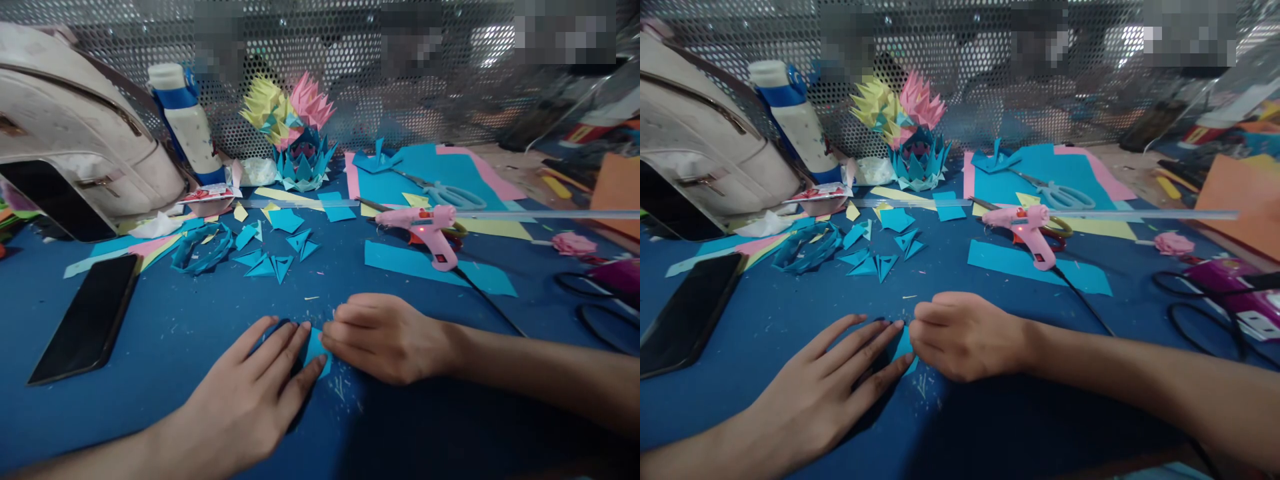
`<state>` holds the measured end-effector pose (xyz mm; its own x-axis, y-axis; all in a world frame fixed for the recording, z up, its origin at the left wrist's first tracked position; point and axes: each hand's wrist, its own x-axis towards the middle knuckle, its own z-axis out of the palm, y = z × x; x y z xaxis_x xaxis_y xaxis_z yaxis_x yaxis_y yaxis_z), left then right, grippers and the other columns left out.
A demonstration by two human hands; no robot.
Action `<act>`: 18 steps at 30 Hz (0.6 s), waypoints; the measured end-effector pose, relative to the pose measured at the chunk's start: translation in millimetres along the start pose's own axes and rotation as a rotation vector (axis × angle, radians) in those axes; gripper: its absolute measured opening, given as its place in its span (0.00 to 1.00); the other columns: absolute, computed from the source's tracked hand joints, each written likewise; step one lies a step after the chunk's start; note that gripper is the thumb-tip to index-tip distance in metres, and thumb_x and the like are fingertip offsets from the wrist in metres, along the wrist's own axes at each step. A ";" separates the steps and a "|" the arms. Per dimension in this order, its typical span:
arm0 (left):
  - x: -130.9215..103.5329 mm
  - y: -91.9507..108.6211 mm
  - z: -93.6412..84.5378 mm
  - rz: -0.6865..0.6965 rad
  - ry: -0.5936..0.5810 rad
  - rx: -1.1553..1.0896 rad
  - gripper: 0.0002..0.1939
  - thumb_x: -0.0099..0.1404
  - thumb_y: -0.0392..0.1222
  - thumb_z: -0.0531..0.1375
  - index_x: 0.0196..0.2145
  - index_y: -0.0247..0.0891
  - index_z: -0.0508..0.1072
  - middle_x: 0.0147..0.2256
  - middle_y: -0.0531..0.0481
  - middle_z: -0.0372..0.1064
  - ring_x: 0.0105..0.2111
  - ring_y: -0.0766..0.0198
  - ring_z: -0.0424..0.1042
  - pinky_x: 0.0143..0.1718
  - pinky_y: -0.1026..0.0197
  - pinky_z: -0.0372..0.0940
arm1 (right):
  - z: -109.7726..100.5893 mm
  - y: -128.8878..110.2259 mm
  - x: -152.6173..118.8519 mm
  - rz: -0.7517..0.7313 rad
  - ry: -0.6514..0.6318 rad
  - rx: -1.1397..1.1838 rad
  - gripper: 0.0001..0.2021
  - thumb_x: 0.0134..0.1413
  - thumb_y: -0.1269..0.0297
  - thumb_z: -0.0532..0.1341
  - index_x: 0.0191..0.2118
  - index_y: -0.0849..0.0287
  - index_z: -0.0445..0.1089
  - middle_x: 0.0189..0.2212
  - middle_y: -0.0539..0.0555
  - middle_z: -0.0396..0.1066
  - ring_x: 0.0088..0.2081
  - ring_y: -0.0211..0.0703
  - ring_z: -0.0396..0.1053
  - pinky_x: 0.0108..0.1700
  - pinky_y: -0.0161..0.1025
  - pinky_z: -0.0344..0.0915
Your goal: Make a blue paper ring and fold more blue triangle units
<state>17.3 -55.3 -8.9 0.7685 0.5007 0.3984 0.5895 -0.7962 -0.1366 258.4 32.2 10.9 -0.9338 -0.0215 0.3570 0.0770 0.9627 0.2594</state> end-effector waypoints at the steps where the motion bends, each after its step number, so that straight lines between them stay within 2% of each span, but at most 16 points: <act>1: 0.4 0.0 -0.1 -0.005 0.001 -0.003 0.17 0.76 0.37 0.49 0.55 0.35 0.74 0.56 0.36 0.70 0.55 0.49 0.68 0.60 0.44 0.51 | -0.3 0.0 0.0 0.000 -0.009 -0.003 0.21 0.68 0.76 0.47 0.38 0.58 0.77 0.34 0.52 0.76 0.34 0.42 0.67 0.33 0.43 0.62; 9: -1.2 -2.3 4.0 0.029 -0.022 -0.036 0.16 0.75 0.38 0.52 0.56 0.33 0.73 0.56 0.39 0.71 0.55 0.49 0.67 0.61 0.43 0.50 | 0.8 0.2 -2.8 -0.014 -0.071 -0.003 0.21 0.68 0.77 0.46 0.41 0.59 0.77 0.35 0.52 0.77 0.34 0.43 0.68 0.34 0.43 0.64; 18: 2.7 -7.9 1.0 0.020 -0.051 -0.102 0.18 0.75 0.37 0.50 0.57 0.34 0.71 0.56 0.38 0.69 0.54 0.50 0.68 0.60 0.46 0.55 | 0.1 4.7 -3.2 0.002 -0.090 0.020 0.17 0.67 0.77 0.49 0.44 0.58 0.75 0.35 0.51 0.74 0.35 0.41 0.66 0.39 0.41 0.64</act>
<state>15.0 -47.3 -7.6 0.7930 0.4992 0.3491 0.5478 -0.8351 -0.0501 261.7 36.8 10.9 -0.9615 0.0043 0.2749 0.0729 0.9680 0.2401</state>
